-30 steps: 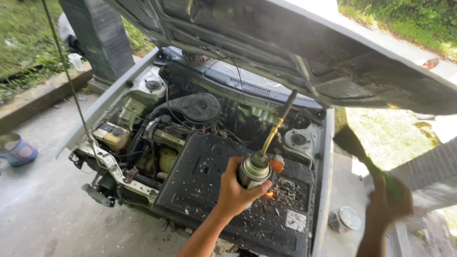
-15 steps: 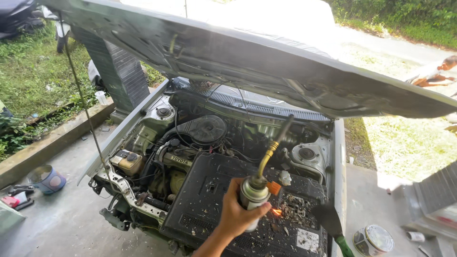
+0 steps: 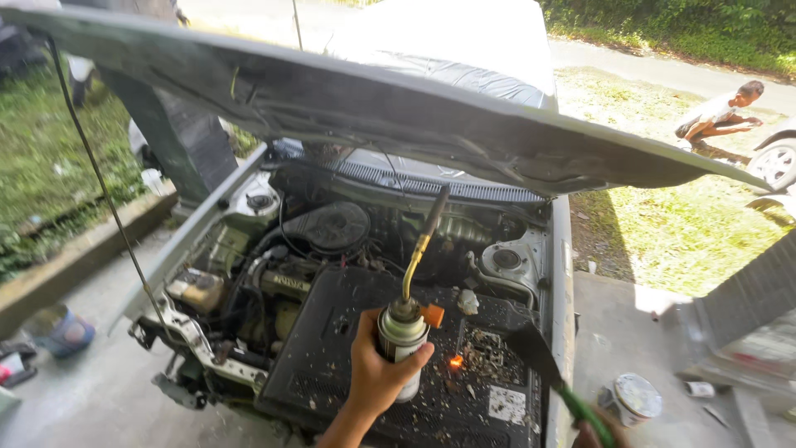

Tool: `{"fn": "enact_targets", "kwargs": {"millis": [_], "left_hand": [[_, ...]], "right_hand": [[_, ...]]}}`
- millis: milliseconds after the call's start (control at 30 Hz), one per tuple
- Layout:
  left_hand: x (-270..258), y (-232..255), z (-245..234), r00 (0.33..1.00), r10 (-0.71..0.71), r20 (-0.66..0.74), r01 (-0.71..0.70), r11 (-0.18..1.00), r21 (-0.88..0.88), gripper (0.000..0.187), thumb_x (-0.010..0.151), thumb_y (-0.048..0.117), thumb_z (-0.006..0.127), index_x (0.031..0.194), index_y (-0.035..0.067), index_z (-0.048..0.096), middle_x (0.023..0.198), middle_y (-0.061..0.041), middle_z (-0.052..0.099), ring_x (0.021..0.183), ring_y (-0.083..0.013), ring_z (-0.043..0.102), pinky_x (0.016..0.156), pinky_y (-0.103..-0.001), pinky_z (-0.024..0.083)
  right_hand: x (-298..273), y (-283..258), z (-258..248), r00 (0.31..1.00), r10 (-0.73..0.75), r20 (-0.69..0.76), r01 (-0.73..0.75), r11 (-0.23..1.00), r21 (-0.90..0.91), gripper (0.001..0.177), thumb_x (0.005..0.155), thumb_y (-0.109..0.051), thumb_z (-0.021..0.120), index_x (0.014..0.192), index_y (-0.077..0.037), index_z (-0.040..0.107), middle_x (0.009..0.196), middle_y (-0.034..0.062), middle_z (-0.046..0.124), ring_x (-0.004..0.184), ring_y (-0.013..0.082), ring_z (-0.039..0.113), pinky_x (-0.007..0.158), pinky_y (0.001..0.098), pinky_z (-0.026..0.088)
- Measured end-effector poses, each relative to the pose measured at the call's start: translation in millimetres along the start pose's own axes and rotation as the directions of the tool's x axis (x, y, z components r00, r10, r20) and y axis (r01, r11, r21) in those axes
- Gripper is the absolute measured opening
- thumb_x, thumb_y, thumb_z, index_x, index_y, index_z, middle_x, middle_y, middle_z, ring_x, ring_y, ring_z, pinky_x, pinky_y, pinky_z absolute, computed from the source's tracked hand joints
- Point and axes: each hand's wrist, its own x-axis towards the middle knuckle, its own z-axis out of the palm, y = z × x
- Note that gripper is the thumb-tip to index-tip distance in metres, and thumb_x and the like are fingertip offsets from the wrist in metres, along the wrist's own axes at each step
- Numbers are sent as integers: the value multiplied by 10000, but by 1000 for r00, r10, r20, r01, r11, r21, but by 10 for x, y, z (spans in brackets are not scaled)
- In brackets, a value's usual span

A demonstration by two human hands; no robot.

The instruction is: The person uses a blowtorch to heat the underside of a car hood and scrapes off the softened paint with a scraper. The person moves around the hood, applying heat and scraping in different areas to remove the paint layer.

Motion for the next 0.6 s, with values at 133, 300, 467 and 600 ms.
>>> {"fn": "enact_targets", "kwargs": {"millis": [133,300,467,600], "left_hand": [[68,50,-46,998,61,14,-60,998,-19,538,670,283,923,1043,102,580,884,-43,726,738,-162,718,687,-313,620],[190,78,-73,997,11,82,-1,992,-127,560,670,260,918,1070,91,563,909,-61,725,729,-166,733,632,-305,655],[324,71,-125,981,-32,192,54,992,-111,583,690,314,905,1107,111,552,936,-44,741,774,-159,741,651,-309,644],[440,-31,-136,965,-94,244,135,979,-154,611,672,278,918,1122,102,543,940,-57,725,697,-159,733,516,-302,655]], "right_hand": [[576,-831,-271,937,-333,109,350,876,-333,366,1004,-154,678,1355,-58,716,737,94,724,679,142,678,784,303,575],[939,-2227,212,684,-690,237,723,599,-342,386,965,4,772,1340,49,697,1028,190,721,880,232,698,840,336,549],[1186,-2954,646,431,-841,327,881,313,-355,360,983,83,822,1323,144,722,1167,305,732,935,324,688,817,409,545],[1131,-3319,831,314,-847,430,916,151,-373,338,996,97,873,1293,145,718,1148,285,731,913,330,654,851,417,533]]}}
